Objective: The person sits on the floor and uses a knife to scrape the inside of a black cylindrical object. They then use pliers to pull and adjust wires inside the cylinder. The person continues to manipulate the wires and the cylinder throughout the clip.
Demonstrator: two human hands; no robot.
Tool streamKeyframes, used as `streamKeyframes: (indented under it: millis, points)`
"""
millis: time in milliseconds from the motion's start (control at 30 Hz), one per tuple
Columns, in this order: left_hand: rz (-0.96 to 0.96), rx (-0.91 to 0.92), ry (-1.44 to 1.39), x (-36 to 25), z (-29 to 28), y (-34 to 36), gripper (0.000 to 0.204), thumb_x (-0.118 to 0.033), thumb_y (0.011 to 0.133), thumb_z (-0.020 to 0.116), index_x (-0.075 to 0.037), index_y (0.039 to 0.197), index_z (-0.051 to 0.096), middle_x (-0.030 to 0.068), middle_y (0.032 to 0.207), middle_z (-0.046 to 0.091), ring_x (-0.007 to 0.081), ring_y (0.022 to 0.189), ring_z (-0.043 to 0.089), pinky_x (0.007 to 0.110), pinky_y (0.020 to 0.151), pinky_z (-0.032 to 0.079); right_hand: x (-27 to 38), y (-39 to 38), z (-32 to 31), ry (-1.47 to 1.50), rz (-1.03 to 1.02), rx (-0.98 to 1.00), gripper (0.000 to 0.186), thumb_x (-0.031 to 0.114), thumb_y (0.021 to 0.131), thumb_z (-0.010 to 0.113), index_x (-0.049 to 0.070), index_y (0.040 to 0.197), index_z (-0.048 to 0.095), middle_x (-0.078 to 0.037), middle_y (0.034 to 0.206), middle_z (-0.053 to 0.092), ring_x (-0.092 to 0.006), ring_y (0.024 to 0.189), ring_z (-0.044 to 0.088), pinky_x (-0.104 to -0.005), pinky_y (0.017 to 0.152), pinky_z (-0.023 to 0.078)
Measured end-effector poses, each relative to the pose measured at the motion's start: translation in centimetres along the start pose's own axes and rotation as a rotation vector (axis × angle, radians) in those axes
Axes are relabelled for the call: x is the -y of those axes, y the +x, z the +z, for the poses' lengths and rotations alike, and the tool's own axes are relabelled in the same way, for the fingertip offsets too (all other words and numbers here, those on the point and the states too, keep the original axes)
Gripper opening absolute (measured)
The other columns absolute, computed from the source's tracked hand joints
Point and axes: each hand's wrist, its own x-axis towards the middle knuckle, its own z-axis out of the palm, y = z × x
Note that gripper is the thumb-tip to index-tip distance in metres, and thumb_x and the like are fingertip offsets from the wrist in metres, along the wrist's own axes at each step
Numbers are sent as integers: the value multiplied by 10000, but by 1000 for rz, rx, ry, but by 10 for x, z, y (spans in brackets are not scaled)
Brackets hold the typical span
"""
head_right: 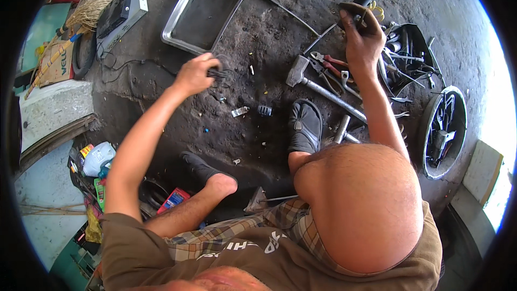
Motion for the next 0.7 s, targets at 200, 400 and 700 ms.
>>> streamKeyframes:
  millis: [200,400,700]
  points:
    - [-99,456,287,61,-76,-108,469,-30,764,716,-69,1230,693,156,1219,660,382,1203,656,496,1000,545,0,-14,-5,43,108,18,247,137,990,790,44,1218,779,14,947,735,-56,824,601,-226,744,485]
    - [-347,713,551,101,-70,-184,497,-50,761,781,-77,1252,707,129,1294,633,355,1325,586,490,1067,516,7,-33,9,90,56,107,209,99,996,771,42,1198,777,18,968,709,-53,859,591,-214,770,476]
    - [304,158,178,-9,53,-95,490,-200,813,861,-78,1236,647,111,1244,638,303,1207,648,423,1003,558,16,-57,31,84,17,242,164,101,1002,766,36,1152,775,47,972,643,-42,830,571,-211,751,466]
